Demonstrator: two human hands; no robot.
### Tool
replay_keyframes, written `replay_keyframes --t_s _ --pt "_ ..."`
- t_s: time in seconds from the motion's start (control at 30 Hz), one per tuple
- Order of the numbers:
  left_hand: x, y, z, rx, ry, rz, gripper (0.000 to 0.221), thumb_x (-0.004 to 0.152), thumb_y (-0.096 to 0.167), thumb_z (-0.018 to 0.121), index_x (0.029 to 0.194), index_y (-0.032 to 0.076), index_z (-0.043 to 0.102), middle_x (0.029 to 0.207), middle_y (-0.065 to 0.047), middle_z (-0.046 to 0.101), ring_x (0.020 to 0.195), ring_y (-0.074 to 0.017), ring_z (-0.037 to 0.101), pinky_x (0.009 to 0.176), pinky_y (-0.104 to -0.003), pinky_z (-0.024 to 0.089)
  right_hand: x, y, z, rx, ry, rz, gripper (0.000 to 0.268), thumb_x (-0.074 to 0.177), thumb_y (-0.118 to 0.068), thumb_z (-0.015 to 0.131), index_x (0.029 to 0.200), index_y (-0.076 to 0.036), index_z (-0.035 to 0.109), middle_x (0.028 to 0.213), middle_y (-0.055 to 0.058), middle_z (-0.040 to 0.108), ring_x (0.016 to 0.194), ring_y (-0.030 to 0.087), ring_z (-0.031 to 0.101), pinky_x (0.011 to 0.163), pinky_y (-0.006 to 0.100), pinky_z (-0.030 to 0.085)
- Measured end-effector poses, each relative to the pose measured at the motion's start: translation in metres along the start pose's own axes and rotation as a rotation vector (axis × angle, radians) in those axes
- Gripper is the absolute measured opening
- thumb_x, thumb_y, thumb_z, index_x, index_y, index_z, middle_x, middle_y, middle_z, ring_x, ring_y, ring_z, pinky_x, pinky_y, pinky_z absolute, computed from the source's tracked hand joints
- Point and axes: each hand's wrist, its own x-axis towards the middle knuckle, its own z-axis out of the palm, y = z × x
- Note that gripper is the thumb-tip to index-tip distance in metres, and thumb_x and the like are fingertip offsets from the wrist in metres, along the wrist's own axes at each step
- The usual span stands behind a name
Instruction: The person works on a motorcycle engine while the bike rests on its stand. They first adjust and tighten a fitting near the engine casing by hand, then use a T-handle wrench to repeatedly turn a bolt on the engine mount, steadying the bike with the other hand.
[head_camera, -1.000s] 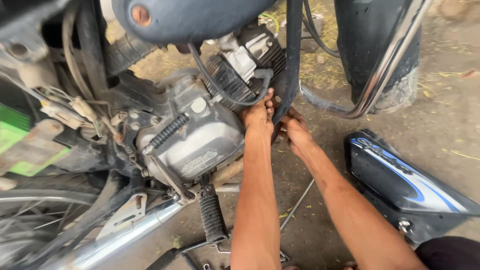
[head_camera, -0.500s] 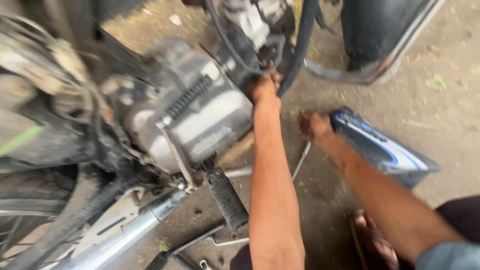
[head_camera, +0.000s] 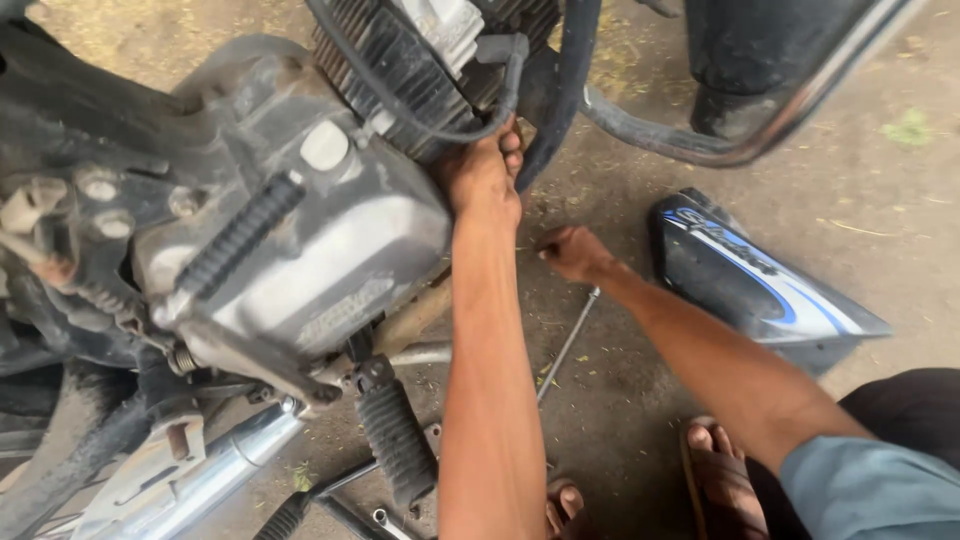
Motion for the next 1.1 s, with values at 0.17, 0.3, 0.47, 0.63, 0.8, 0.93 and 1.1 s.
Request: replay_keyframes --t_s 0.17,0.3,0.47,0.63,0.8,0.93,1.1 --pt "-0.016 0.016 0.005 -0.007 0.040 -0.006 0.019 0.086 -0.002 0.070 0.101 0.008 0.068 0.084 -0.008 0.073 0.058 -0.0120 0.061 0.044 -0.022 0.041 0.050 -0.023 0.041 0.043 0.013 0.032 0.028 0.097 -0.026 0.062 0.113 -0.005 0.069 0.120 0.021 0.069 0.106 0.036 0.069 0.093 0.045 0.055" --pt "-0.013 0.012 0.003 0.087 0.043 -0.003 0.020 0.084 0.000 0.078 0.101 0.008 0.070 0.086 -0.003 0.074 0.060 -0.0088 0.058 0.047 -0.020 0.040 0.066 -0.031 0.045 0.057 0.087 0.025 0.033 0.087 -0.024 0.068 0.111 -0.003 0.066 0.113 0.024 0.070 0.105 0.038 0.068 0.091 0.047 0.055" --pt "-0.023 0.019 0.008 0.032 0.026 0.011 0.027 0.079 0.002 0.082 0.101 0.010 0.070 0.085 -0.003 0.073 0.058 -0.0085 0.057 0.046 -0.021 0.039 0.060 -0.025 0.038 0.095 0.177 -0.026 0.022 0.089 -0.021 0.065 0.103 -0.005 0.073 0.101 0.021 0.074 0.096 0.039 0.072 0.083 0.046 0.059" --pt "-0.020 0.015 0.003 0.002 -0.028 0.065 0.028 0.077 -0.003 0.084 0.101 0.004 0.070 0.085 -0.005 0.073 0.059 -0.0091 0.058 0.045 -0.021 0.042 -0.003 -0.062 -0.019 1.149 0.374 0.452 0.023 0.086 0.000 0.067 0.107 0.007 0.073 0.085 0.019 0.074 0.073 0.030 0.072 0.067 0.041 0.062" --pt "-0.027 0.015 0.003 -0.019 -0.070 0.079 0.023 0.079 -0.002 0.082 0.099 0.000 0.070 0.086 -0.008 0.073 0.060 -0.0098 0.060 0.046 -0.021 0.043 -0.032 -0.052 -0.021 1.717 0.547 0.295 0.021 0.083 0.011 0.066 0.102 0.018 0.067 0.089 0.017 0.073 0.073 0.024 0.074 0.071 0.035 0.065" --pt "-0.008 0.003 -0.008 -0.005 -0.092 0.073 0.015 0.084 0.000 0.076 0.096 0.003 0.067 0.081 -0.004 0.069 0.056 -0.0086 0.055 0.044 -0.023 0.042 -0.084 -0.083 -0.050 1.409 0.771 0.054 0.025 0.083 0.009 0.070 0.108 0.007 0.072 0.094 0.011 0.077 0.080 0.016 0.074 0.074 0.024 0.062" --pt "-0.005 -0.004 -0.015 0.020 -0.187 0.004 0.010 0.097 0.015 0.065 0.093 0.006 0.063 0.070 -0.004 0.060 0.051 -0.0089 0.048 0.040 -0.025 0.038 -0.131 -0.156 -0.137 0.670 1.090 -0.389 0.014 0.094 -0.002 0.078 0.106 0.000 0.072 0.099 0.010 0.072 0.077 0.017 0.067 0.063 0.029 0.054"
